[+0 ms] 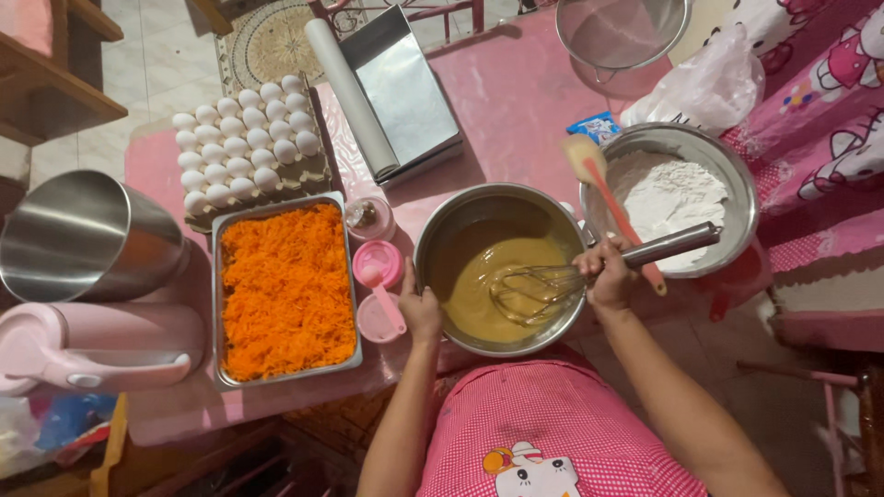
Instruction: The person whisks a yellow batter in a metal bowl using a whisk. The person holds the bowl steady with one hand while whisking with the other. Ingredients including eggs, shredded carrots, and flour are visible on the table.
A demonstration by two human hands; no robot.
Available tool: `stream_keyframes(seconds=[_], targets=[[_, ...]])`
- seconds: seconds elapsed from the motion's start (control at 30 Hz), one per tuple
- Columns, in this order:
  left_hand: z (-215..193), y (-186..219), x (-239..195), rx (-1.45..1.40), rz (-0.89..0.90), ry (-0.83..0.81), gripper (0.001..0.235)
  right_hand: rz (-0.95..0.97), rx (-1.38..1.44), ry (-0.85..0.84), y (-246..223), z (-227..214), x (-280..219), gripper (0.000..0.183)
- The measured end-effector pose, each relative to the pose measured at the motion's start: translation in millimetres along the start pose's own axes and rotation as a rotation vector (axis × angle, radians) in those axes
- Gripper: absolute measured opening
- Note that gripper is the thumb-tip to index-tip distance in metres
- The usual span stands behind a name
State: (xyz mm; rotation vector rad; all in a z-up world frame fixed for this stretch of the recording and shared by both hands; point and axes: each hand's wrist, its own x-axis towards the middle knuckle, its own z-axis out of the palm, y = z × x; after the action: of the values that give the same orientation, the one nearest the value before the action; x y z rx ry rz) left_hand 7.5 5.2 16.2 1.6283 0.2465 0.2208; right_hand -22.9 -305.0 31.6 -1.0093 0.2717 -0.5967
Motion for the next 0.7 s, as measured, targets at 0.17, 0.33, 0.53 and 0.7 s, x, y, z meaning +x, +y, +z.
stream_keyframes(seconds=[0.17, 0.33, 0.53, 0.7], targets=[[-1, 1, 0, 0.027, 0.022, -0.004, 0.082, -0.032, -0.02, 0.004, -2, 3, -2, 0.024], [-2, 13, -5, 0.067, 0.025, 0.007, 0.08, -0.043, -0.039, 0.005, -4, 9, -3, 0.026], [0, 7, 1, 0.111, 0.023, 0.015, 0.08, -0.042, -0.035, 0.039, -10, 17, -2, 0.029], [-2, 4, -3, 0.106, 0.033, 0.024, 0.08, -0.036, -0.028, 0.052, -9, 13, -3, 0.026]])
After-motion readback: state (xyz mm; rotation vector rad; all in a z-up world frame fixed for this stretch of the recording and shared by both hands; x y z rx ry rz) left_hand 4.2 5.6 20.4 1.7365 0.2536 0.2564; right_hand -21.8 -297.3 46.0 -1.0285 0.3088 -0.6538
